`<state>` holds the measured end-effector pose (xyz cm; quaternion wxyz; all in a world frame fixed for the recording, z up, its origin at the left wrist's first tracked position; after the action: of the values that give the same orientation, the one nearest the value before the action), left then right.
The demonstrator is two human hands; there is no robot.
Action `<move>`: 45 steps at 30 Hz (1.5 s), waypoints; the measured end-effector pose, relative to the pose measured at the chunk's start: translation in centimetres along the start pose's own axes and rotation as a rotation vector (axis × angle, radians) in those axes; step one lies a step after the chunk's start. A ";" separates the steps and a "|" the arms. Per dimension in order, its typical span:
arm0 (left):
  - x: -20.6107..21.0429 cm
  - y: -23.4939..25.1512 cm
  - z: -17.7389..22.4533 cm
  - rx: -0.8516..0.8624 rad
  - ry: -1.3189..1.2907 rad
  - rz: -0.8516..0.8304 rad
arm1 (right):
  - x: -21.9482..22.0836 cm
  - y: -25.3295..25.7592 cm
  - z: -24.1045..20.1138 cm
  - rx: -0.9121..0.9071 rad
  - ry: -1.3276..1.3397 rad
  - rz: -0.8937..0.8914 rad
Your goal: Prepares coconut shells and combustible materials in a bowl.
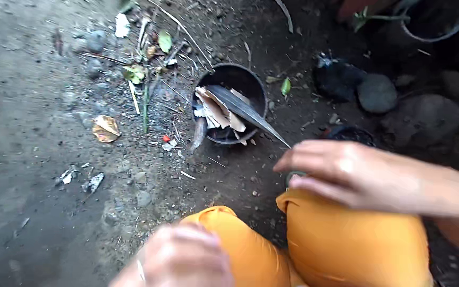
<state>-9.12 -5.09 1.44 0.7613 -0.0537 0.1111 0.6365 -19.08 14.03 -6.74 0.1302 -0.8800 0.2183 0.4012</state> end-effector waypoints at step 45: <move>-1.3 6.9 -29.6 -0.837 0.015 0.225 | 8.7 16.3 12.1 0.148 -0.028 0.226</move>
<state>-19.10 -11.65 -26.57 0.5990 -0.3500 -0.1459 0.7052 -29.83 2.27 -22.01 0.1515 -0.8321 0.3433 0.4083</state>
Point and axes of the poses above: each hand's wrist, its own y-axis towards the middle knuckle, its own x-axis out of the palm, z = x × y, the point moved 9 cm from there along y, towards the middle knuckle, and after that the axes turned 3 degrees about -y, right-handed, at the moved point
